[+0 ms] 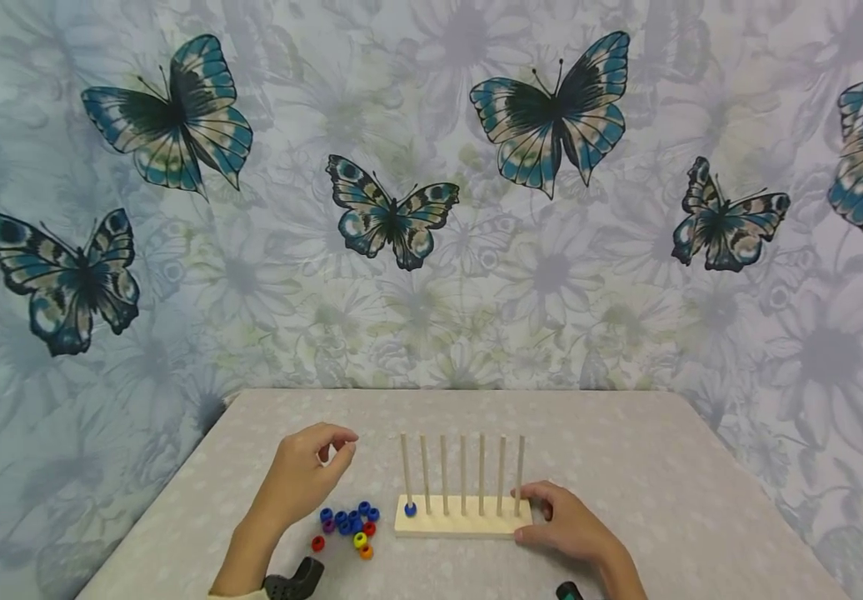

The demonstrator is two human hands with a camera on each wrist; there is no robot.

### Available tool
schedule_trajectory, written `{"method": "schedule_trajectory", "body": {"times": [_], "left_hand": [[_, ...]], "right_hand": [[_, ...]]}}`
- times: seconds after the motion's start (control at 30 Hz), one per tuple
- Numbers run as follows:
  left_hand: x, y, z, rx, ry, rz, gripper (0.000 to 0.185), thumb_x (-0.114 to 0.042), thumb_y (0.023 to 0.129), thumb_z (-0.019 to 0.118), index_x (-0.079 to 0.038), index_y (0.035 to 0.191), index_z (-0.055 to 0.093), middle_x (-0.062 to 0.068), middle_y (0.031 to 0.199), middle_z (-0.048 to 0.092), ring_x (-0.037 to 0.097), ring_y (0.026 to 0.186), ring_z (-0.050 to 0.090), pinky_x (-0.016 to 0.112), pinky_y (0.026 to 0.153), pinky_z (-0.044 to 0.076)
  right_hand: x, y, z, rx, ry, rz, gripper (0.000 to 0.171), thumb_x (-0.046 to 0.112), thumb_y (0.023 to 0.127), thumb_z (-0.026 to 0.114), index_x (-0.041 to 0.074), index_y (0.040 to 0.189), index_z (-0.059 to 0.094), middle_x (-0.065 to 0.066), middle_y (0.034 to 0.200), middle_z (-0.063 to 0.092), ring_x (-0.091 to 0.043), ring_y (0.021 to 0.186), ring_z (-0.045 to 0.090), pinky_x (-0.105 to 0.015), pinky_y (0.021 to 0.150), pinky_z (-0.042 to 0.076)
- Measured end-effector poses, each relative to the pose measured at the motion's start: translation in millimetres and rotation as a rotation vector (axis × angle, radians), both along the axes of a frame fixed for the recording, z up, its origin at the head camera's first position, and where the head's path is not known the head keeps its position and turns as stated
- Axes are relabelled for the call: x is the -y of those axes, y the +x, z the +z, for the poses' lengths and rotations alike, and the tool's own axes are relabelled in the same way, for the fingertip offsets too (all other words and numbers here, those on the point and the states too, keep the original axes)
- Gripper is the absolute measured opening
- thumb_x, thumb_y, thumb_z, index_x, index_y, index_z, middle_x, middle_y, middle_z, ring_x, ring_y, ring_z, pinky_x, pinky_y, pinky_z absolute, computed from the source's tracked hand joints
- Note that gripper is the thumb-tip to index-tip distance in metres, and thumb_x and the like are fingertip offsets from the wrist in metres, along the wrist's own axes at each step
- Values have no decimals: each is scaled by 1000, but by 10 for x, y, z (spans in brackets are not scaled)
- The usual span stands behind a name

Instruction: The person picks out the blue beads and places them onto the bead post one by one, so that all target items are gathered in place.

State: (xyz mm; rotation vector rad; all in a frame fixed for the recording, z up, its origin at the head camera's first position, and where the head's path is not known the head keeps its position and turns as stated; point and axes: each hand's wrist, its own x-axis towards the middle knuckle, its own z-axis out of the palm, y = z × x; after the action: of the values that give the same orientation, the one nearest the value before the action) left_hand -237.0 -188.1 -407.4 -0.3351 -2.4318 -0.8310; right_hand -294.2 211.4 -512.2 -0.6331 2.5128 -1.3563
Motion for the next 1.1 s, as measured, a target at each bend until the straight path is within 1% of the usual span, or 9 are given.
{"method": "schedule_trajectory", "body": {"times": [0.13, 0.27, 0.4, 0.57, 0.73, 0.83, 0.9, 1.1], "left_hand": [[104, 16, -129, 41, 21, 35, 12, -16, 92, 71, -27, 95, 74, -20, 79, 61, 7, 65, 48, 22, 60, 43], [197, 58, -276, 116, 50, 71, 12, -18, 91, 73, -29, 94, 74, -20, 78, 61, 7, 66, 48, 22, 59, 42], [247, 84, -382, 179, 73, 104, 9, -21, 92, 72, -29, 96, 73, -18, 81, 61, 9, 67, 48, 22, 59, 41], [303, 88, -458, 207, 108, 149, 9, -24, 92, 72, -29, 99, 73, -13, 86, 62, 12, 71, 49, 23, 60, 41], [397, 83, -518, 229, 125, 176, 10, -23, 93, 72, -29, 101, 73, -10, 89, 63, 11, 70, 48, 23, 59, 40], [452, 77, -550, 237, 133, 187, 11, -22, 92, 72, -29, 100, 73, -9, 88, 63, 10, 68, 47, 24, 58, 39], [475, 68, -570, 237, 141, 180, 10, -21, 93, 72, -29, 99, 73, -9, 87, 63, 10, 67, 47, 23, 58, 39], [494, 28, -631, 255, 160, 149, 9, -21, 93, 71, -27, 99, 74, -9, 85, 63, 9, 68, 48, 23, 59, 40]], "right_hand": [[-12, 30, -18, 3, -27, 19, 52, 24, 80, 83, 12, 127, 66, -8, 93, 50, -13, 79, 42, -27, 64, 35], [-11, 38, -22, 10, -37, 14, 52, 23, 79, 84, 12, 127, 66, -8, 92, 49, -13, 79, 42, -27, 63, 36], [-20, 37, -25, 9, -28, 8, 53, 23, 79, 83, 12, 127, 66, -7, 92, 49, -13, 79, 42, -27, 63, 35], [-20, 27, -35, 11, -26, 8, 54, 24, 80, 83, 11, 129, 65, -8, 92, 51, -11, 78, 42, -26, 62, 35], [6, 16, -47, 14, -37, 15, 54, 25, 80, 83, 12, 129, 65, -9, 96, 54, -12, 78, 42, -25, 63, 35], [20, 6, -49, 22, -36, 17, 54, 25, 80, 83, 12, 129, 65, -8, 97, 54, -12, 79, 42, -25, 63, 35], [21, 1, -40, 30, -29, 8, 54, 25, 80, 84, 13, 129, 65, -8, 94, 52, -13, 79, 42, -26, 63, 35], [10, 1, 3, 32, -11, -9, 52, 24, 80, 83, 13, 128, 66, -7, 94, 52, -14, 79, 42, -26, 63, 34]]}}
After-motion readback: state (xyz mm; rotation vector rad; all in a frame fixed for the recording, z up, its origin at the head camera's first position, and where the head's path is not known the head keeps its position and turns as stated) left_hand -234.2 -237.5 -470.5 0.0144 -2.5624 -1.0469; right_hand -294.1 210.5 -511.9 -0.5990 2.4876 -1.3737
